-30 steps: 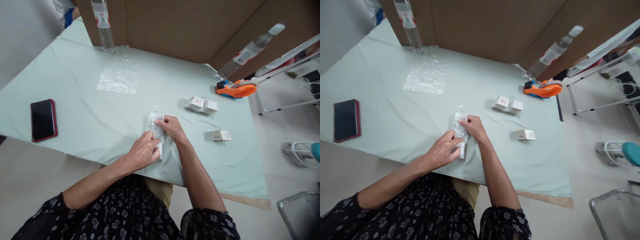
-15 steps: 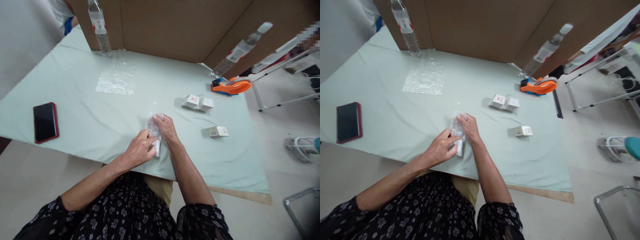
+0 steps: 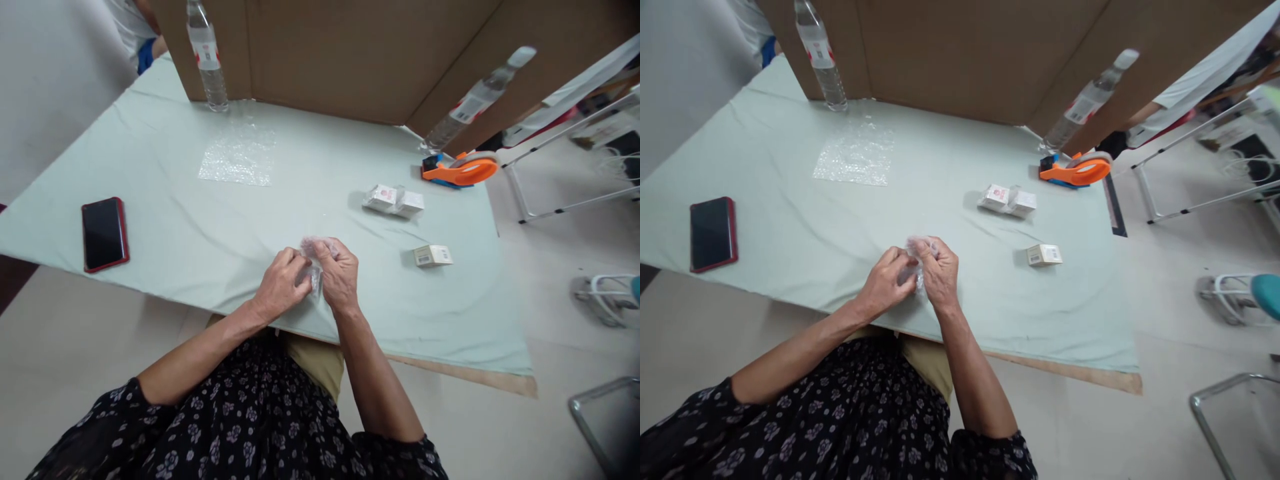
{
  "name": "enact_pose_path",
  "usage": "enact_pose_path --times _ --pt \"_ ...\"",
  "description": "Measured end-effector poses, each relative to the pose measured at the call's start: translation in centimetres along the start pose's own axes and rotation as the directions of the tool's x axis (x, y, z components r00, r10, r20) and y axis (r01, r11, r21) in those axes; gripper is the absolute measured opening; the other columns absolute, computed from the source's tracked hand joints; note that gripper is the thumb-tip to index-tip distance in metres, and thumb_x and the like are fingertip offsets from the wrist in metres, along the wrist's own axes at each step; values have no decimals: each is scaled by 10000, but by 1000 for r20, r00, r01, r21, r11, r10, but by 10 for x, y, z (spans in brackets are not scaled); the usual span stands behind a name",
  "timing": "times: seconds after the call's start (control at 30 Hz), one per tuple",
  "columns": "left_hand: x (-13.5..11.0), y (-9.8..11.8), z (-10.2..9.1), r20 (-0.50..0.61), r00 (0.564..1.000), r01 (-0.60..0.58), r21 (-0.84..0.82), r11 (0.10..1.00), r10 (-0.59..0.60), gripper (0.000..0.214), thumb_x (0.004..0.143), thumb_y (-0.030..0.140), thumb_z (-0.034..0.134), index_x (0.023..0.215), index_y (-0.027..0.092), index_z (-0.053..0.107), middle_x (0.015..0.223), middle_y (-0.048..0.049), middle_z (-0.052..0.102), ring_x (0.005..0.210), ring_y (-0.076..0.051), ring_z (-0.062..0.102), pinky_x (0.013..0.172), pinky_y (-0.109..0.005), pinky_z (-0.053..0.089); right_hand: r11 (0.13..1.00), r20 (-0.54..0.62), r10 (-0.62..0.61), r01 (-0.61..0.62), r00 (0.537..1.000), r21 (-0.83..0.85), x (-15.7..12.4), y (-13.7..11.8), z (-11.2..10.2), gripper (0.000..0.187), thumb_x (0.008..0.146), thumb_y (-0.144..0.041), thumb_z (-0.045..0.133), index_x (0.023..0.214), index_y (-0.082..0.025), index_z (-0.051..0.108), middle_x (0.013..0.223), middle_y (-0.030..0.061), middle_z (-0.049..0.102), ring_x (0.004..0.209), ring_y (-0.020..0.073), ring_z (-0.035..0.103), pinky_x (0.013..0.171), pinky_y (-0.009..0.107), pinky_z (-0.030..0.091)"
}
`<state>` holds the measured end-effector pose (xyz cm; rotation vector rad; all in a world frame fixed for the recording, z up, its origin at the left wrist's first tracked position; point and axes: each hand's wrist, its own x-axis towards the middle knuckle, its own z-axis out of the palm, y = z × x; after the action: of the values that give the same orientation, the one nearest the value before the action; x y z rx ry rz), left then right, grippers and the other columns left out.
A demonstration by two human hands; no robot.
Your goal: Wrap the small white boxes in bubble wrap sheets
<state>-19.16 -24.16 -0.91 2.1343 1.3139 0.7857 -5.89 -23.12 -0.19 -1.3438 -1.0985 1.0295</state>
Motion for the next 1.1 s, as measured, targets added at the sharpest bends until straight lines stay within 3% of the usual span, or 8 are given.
enact_pose_path --times 0.17,0.3,0.4,0.53,0.63,0.77,0.97,1.1 --pt "-10 0 11 -183 977 110 -12 994 -110 141 807 187 584 919 211 502 950 -55 567 955 -224 558 895 -395 505 1000 -40 -21 21 999 -13 -17 -1 1 304 896 -487 637 979 -214 744 974 54 763 920 208 696 877 350 556" --pt "-11 -5 16 -295 948 105 -56 993 -117 405 796 240 630 1169 164 494 1143 -119 586 1109 -259 552 993 -439 488 999 -35 -41 41 999 -23 -29 -4 2 276 906 -451 634 996 -221 756 1028 58 781 984 219 712 949 379 551" --pt "-10 -7 15 -251 963 76 -78 994 -93 525 837 242 618 1324 139 453 1305 -161 563 1229 -267 528 1076 -454 451 997 -37 -59 58 998 -49 -39 2 4 273 913 -446 626 1017 -235 764 1075 56 783 1037 231 711 1019 416 529" --pt "-8 -7 11 -122 990 57 -108 993 -70 339 881 204 574 1219 178 568 1265 -122 630 1226 -247 562 1089 -438 446 976 -67 -189 180 980 -125 -50 25 8 306 940 -489 569 998 -264 768 1091 33 782 1103 237 696 1160 486 426" --pt "-6 -9 10 -89 995 37 -138 990 -50 284 884 190 561 1165 182 609 1206 -109 672 1176 -241 596 1073 -437 462 951 -72 -282 268 957 -153 -51 38 9 324 963 -485 520 1015 -279 764 1094 22 783 1128 228 691 1206 507 371" --pt "-7 -18 5 -51 999 -4 -197 980 -6 306 884 179 523 1175 174 616 1215 -118 681 1178 -230 608 1078 -435 474 941 -50 -292 278 955 -193 -50 40 10 325 972 -479 504 1018 -293 767 1099 17 781 1116 221 700 1205 515 372" --pt "-26 -36 -8 -1 995 -96 -180 979 97 667 817 312 646 1426 134 442 1434 -193 546 1354 -297 514 1155 -497 421 944 -35 -298 289 954 -160 -50 36 11 301 972 -470 533 997 -278 763 1076 11 787 1063 206 719 1226 488 346" --pt "-33 -35 -11 -65 977 -209 -102 973 203 786 770 309 690 1467 130 375 1472 -214 483 1399 -328 454 1156 -531 409 966 -62 -230 220 971 -137 -50 39 9 333 962 -499 540 1038 -260 759 1129 33 776 1185 226 673 1210 485 361"
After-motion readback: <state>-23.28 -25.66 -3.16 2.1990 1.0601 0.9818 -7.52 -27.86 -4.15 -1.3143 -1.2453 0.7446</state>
